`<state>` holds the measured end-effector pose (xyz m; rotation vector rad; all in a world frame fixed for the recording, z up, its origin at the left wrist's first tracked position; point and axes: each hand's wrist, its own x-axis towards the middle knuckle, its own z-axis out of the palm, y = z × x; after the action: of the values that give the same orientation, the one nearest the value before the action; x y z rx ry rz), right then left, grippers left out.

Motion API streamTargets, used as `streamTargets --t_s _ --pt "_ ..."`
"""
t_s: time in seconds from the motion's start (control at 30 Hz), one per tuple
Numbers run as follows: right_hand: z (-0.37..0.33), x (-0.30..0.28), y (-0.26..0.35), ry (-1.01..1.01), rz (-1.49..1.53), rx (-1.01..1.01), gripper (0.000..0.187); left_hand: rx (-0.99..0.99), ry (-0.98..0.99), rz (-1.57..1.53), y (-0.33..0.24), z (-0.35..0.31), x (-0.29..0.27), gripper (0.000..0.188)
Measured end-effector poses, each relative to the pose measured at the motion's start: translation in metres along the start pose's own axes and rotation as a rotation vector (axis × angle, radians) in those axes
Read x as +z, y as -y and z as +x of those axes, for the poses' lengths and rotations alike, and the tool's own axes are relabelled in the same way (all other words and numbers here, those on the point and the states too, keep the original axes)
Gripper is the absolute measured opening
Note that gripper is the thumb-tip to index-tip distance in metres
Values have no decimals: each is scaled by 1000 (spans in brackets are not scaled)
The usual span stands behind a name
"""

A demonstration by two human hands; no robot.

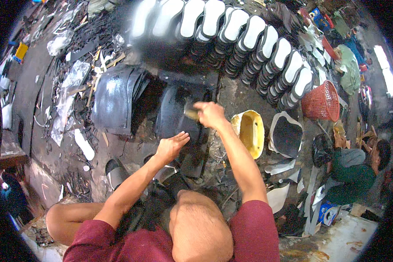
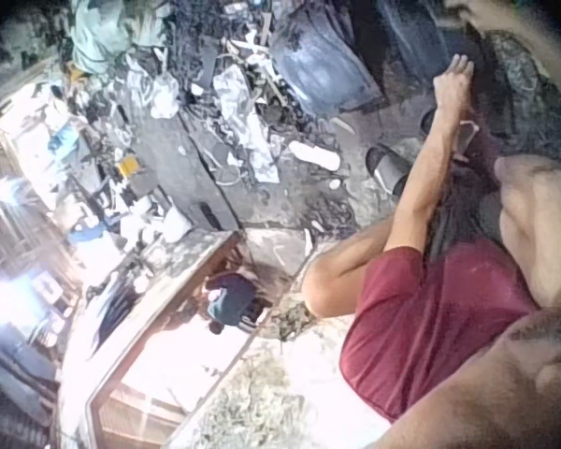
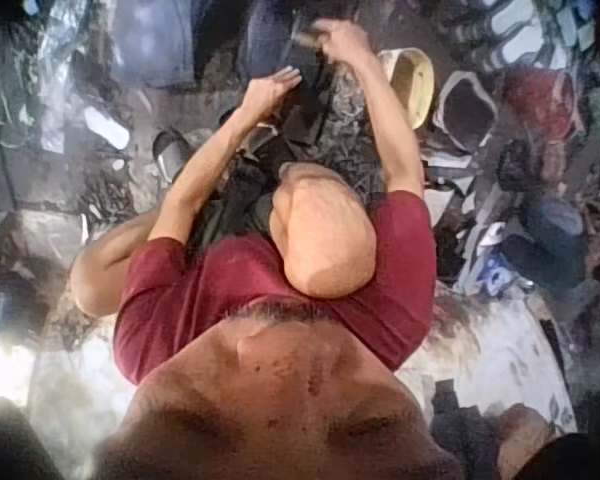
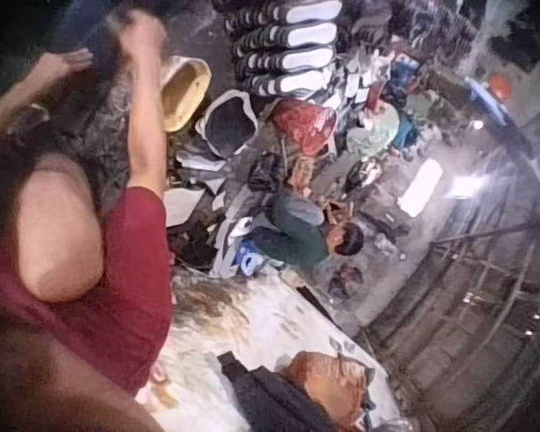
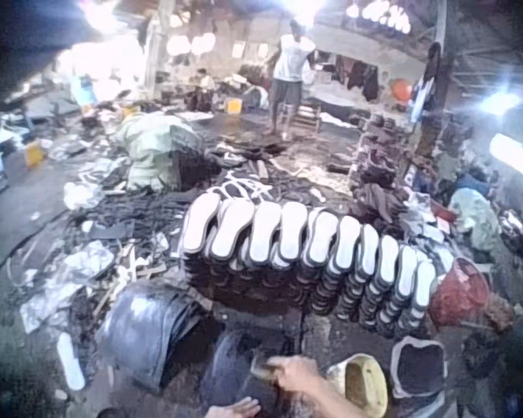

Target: The person sits on the floor and repeatedly applies a yellow substance from a bucket onto black rubber sheets using a small tool. They spread the substance evenly across the surface of each sheet and then place it on a stack.

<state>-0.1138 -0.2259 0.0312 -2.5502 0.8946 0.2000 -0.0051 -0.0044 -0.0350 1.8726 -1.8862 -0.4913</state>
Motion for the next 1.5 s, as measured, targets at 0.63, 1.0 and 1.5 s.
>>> streamTargets --t_s 0.63,1.0,1.5 --pt "-76 6 61 -357 441 -27 36 -360 -575 -140 -5 -44 -27 34" --pt "68 -10 27 -225 -69 49 35 -219 -367 -135 -18 -22 -9 29" --pt "-144 14 74 -565 765 -3 33 -326 -549 20 13 -40 -70 46"
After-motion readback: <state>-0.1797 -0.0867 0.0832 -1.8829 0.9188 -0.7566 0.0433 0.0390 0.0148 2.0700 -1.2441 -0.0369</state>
